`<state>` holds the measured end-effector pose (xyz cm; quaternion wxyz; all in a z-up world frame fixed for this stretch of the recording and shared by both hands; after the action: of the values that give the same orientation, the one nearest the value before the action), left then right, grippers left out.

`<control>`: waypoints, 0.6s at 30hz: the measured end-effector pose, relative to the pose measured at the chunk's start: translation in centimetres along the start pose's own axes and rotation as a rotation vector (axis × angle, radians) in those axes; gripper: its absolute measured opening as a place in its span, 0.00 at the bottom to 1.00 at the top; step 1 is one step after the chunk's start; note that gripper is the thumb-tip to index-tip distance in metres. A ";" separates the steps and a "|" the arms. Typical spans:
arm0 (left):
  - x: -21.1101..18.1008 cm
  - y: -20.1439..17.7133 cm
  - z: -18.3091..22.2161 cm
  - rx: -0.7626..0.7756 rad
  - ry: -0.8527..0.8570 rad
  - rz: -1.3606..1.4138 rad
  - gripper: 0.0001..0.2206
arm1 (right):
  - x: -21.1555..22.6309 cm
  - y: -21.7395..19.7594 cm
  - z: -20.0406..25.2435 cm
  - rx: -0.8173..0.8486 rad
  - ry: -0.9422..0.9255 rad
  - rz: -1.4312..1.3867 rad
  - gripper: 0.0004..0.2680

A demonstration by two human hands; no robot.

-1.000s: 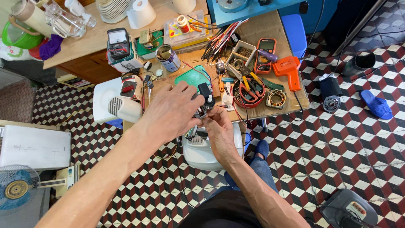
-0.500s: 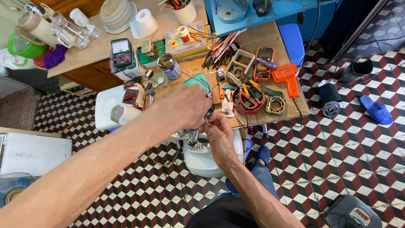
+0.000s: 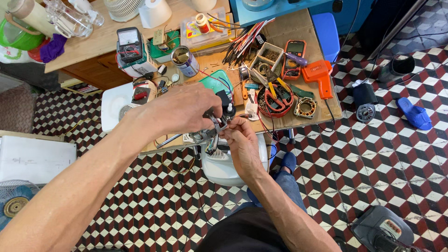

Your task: The person repairs a disassembled electric fan motor by hand, stripping and twisting wires, then using a screwdriver to secure internal components. The person also uses a multimeter to test electrical continuity on the motor assembly.

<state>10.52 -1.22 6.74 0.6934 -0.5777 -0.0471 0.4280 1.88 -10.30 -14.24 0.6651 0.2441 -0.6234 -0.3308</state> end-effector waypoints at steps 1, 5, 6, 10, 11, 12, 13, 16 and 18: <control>0.0 0.1 0.1 -0.020 -0.006 0.012 0.11 | 0.0 -0.1 0.0 -0.002 0.000 -0.001 0.07; 0.1 0.7 0.7 -0.088 -0.029 0.056 0.14 | -0.1 -0.2 0.0 -0.004 -0.007 -0.019 0.06; 0.2 1.0 0.9 -0.101 -0.032 0.067 0.15 | -0.1 -0.3 -0.1 -0.005 -0.012 -0.026 0.07; 0.2 2.2 1.7 -0.329 0.160 0.115 0.12 | 0.0 -0.2 -0.1 -0.013 -0.004 -0.029 0.06; 0.3 2.5 2.0 -0.365 0.170 0.129 0.11 | 0.1 -0.2 0.0 -0.015 0.004 -0.026 0.06; 0.5 2.7 2.1 -0.401 0.180 0.144 0.11 | 0.2 -0.2 0.0 -0.017 0.012 -0.024 0.06; 0.6 2.9 2.1 -0.421 0.171 0.163 0.10 | 0.2 -0.3 0.0 -0.024 0.019 -0.026 0.06; 0.9 3.1 1.9 -0.451 0.128 0.198 0.07 | 0.3 -0.3 -0.1 -0.030 0.034 -0.028 0.06; 1.1 3.0 1.2 -0.431 0.080 0.194 0.06 | 0.3 -0.6 -0.1 -0.014 0.041 -0.027 0.06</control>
<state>8.95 0.31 4.13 0.5111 -0.7306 -0.0542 0.4495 1.87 -10.91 -14.50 0.6749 0.2547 -0.6039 -0.3392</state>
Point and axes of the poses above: each hand's wrist, its own z-axis away from the middle knuckle, its own y-axis out of the palm, x = y × z, the point moved 2 cm from there along -z, towards the middle knuckle, and after that the axes turned 14 degrees about z, right-handed, at the moved point
